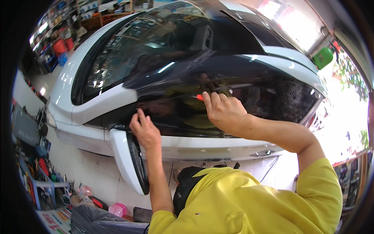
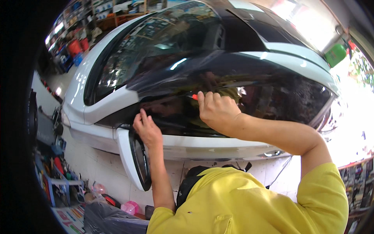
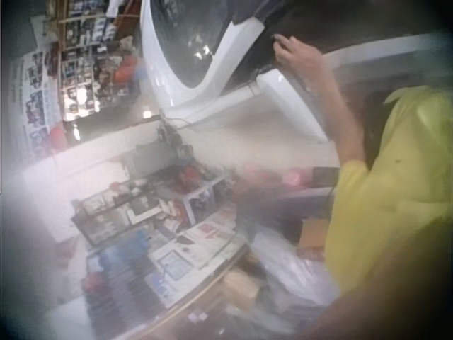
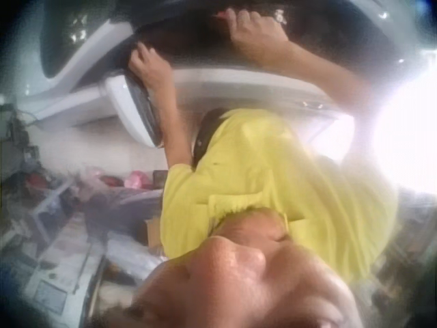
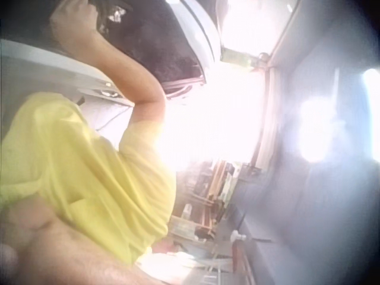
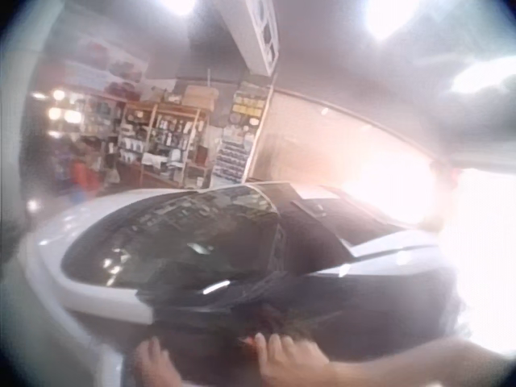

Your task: The person applies a tint film to the rear window of a white car. They smooth the film with their hands, trim the edges with a red utility knife, squeegee the surface with a blue tool, wipe the window with a red cloth, and use a heat gun with a yellow squeegee to finish the edges.

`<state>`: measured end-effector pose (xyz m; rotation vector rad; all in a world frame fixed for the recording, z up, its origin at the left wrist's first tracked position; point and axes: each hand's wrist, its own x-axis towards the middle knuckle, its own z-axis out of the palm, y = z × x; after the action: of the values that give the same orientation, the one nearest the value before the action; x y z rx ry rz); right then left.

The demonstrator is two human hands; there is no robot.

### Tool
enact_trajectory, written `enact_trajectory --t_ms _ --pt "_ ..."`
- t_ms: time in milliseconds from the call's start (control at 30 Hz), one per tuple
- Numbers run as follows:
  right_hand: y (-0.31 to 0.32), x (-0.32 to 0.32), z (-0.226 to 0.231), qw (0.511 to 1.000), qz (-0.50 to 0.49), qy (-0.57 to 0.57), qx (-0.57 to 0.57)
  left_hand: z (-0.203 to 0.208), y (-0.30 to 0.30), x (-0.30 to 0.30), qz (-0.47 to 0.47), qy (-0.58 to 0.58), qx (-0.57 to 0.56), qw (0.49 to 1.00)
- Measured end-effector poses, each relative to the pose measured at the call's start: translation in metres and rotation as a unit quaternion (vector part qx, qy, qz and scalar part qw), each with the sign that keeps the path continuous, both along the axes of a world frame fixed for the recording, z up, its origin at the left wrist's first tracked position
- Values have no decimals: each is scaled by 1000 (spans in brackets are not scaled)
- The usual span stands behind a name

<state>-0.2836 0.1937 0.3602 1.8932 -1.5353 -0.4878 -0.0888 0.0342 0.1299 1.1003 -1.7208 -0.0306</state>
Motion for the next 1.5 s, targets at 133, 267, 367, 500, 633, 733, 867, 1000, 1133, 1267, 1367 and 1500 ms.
enact_trajectory --t_ms 133,267,367,500,633,733,867,1000,1133,1267,1367,1500 --pt "27 -36 18 1000 -13 -21 -8 21 8 -8 5 35 -32 999" --pt "48 -69 30 999 -25 -44 -14 79 20 -30 -51 41 -126 990" --pt "64 -93 35 998 -19 -56 -38 141 26 -60 -107 -10 -186 977" --pt "88 -127 42 996 -34 -65 -50 214 29 -116 -216 -101 -209 948" --pt "114 -162 49 993 -50 -85 -63 254 30 -174 -327 -149 -210 909" --pt "135 -192 53 991 -58 -86 -78 271 30 -203 -380 -200 -154 890" --pt "165 -236 51 986 -41 -99 -126 281 39 -223 -402 -237 -49 883" --pt "200 -278 51 982 -47 -103 -152 284 56 -236 -363 -266 -4 893" --pt "231 -310 52 980 -80 -104 -152 288 68 -236 -311 -297 -60 901" --pt "255 -340 54 978 -80 -107 -159 293 67 -230 -295 -312 -134 893" --pt "271 -362 53 976 -68 -106 -176 293 67 -226 -302 -312 -128 892" --pt "292 -387 52 973 -64 -112 -191 286 76 -225 -278 -315 -147 896"
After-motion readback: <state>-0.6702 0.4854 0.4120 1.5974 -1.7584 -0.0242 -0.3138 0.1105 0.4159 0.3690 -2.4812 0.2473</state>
